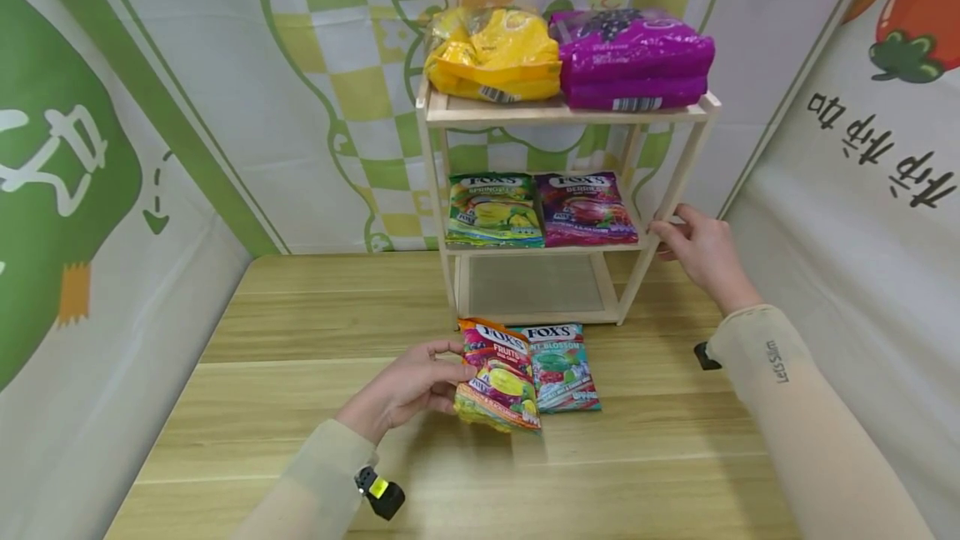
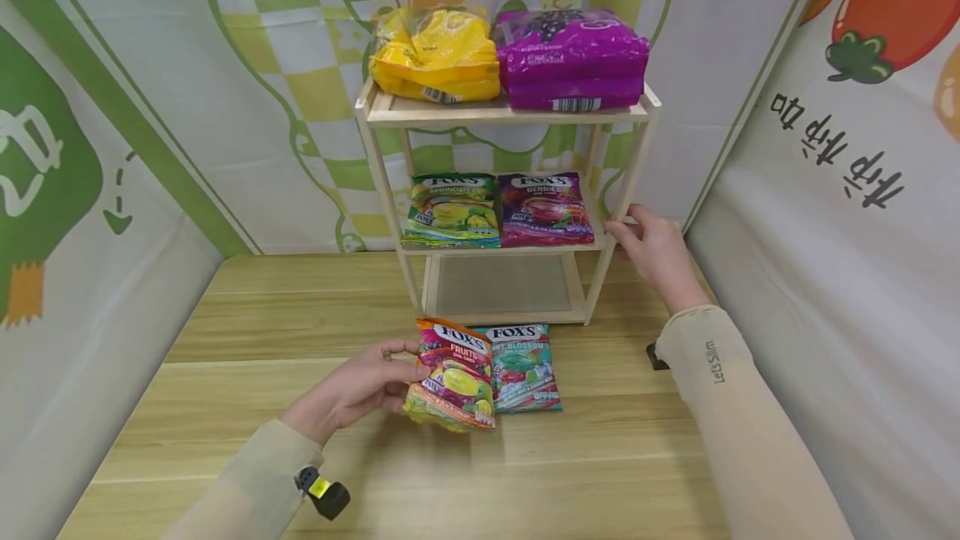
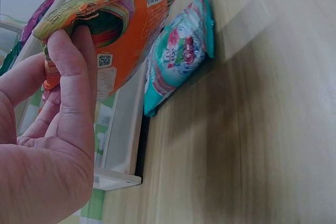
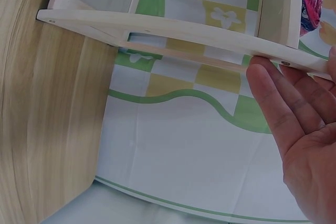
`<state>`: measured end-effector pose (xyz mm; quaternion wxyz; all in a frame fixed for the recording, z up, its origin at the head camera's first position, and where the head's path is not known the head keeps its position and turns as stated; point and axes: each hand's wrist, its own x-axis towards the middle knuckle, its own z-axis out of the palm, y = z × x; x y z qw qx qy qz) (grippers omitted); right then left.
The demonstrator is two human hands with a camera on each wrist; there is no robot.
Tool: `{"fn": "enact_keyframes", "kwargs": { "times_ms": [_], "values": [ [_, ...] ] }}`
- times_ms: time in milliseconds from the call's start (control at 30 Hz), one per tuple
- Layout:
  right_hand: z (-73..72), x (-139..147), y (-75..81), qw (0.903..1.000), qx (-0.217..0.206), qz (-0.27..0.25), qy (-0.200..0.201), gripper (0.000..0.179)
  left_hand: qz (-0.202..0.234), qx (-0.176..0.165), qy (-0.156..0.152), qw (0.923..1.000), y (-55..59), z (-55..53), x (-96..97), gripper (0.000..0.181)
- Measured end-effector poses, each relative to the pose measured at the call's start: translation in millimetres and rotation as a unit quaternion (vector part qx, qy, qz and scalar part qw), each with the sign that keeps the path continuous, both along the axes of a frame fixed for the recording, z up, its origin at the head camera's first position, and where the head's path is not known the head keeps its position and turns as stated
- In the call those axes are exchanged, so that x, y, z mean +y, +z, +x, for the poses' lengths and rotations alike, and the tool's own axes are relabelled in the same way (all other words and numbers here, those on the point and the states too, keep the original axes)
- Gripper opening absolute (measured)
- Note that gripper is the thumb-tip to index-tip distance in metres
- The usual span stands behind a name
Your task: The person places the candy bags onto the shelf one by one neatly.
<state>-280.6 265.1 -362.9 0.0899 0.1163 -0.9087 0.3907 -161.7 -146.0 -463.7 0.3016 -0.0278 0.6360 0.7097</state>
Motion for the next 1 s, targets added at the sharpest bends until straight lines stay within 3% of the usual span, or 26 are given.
{"fn": "enact_keyframes", "kwargs": {
  "times_ms": [300, 1000],
  "values": [
    [1.5, 0, 0.4, 1.0, 0.006, 0.006, -0.003, 0.042, 0.005, 0.0, 0.021, 0.9998, 4.7, -5.8, 3.3, 0.044],
    [1.7, -1, 1.4, 0.9999, 0.003, 0.016, -0.003, 0.041, 0.008, 0.02, 0.078, 0.9967, 3.5, -18.8, 14.9, 0.046]
  ]
}}
